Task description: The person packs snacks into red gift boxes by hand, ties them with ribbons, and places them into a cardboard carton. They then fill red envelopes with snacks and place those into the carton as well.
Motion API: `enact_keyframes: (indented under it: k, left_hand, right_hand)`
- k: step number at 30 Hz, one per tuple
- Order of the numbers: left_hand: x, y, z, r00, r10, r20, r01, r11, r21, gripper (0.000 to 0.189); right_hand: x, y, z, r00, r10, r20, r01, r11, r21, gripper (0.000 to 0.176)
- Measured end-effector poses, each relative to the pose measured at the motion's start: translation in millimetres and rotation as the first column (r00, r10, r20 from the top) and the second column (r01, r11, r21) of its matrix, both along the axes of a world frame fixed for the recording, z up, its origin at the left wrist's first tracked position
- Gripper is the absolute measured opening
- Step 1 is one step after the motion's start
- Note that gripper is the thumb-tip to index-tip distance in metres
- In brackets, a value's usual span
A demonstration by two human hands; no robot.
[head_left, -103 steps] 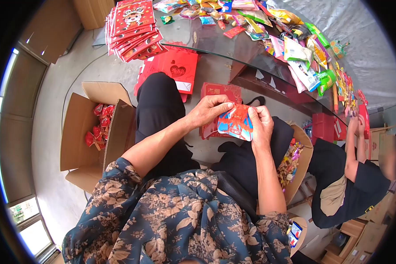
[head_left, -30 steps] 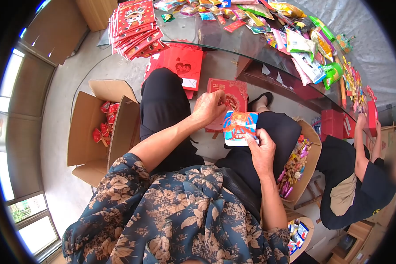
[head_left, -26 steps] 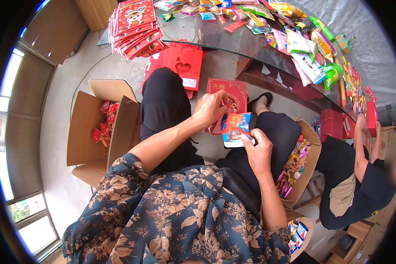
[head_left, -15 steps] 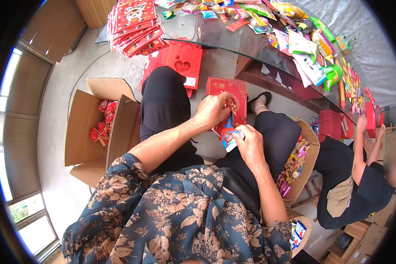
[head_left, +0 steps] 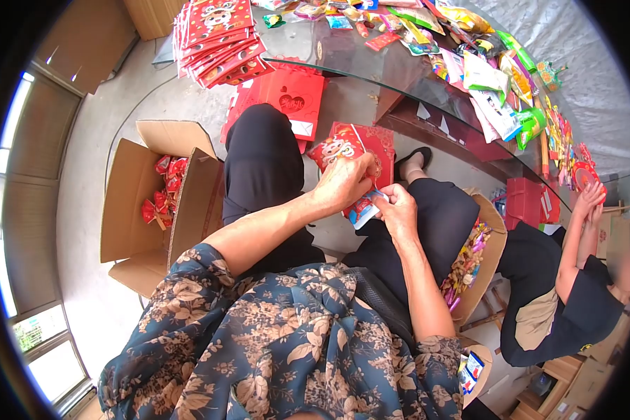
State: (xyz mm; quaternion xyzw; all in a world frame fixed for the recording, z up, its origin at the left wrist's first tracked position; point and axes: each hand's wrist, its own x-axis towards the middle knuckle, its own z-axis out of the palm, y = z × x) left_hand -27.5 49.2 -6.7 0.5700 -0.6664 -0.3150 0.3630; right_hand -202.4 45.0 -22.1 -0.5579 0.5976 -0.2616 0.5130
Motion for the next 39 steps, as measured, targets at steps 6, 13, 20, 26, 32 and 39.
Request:
enact_keyframes:
  k: [6,13,20,26,32,39]
  left_hand:
    - [0,4,-4,0.997,0.004,0.074,-0.007,0.999,0.043,0.018]
    - [-8,6,-7,0.99,-0.139,-0.01,0.139,0.99,0.001,0.014]
    - [-12,3,-8,0.947,-0.23,-0.223,0.247,0.968,0.051,0.01]
    - [-2,-3,1,0.969,-0.091,-0.228,0.091,0.996,-0.011,0.011]
    - [2,-7,-4,0.936,-0.045,-0.35,0.096,0.987,0.129,0.015]
    - [10,-8,-6,0.972,0.018,-0.234,0.025,0.983,0.18,0.013]
  right_hand:
    - [-7,-5,-4,0.941,-0.176,0.288,0.14,0.98,0.142,0.011]
    - [8,-5,-19,0.924,-0.231,0.304,0.217,0.973,0.078,0.003]
    - [16,-4,-24,0.703,-0.376,0.603,0.343,0.923,0.175,0.017]
    - [-3,1,-8,0.906,-0.138,0.399,0.147,0.989,0.008,0.015]
    - [-23,-5,19,0.946,-0.173,-0.273,-0.046,0.764,-0.643,0.024]
    - [-23,-15,25,0.938,0.021,-0.345,-0.191,0.864,-0.467,0.007]
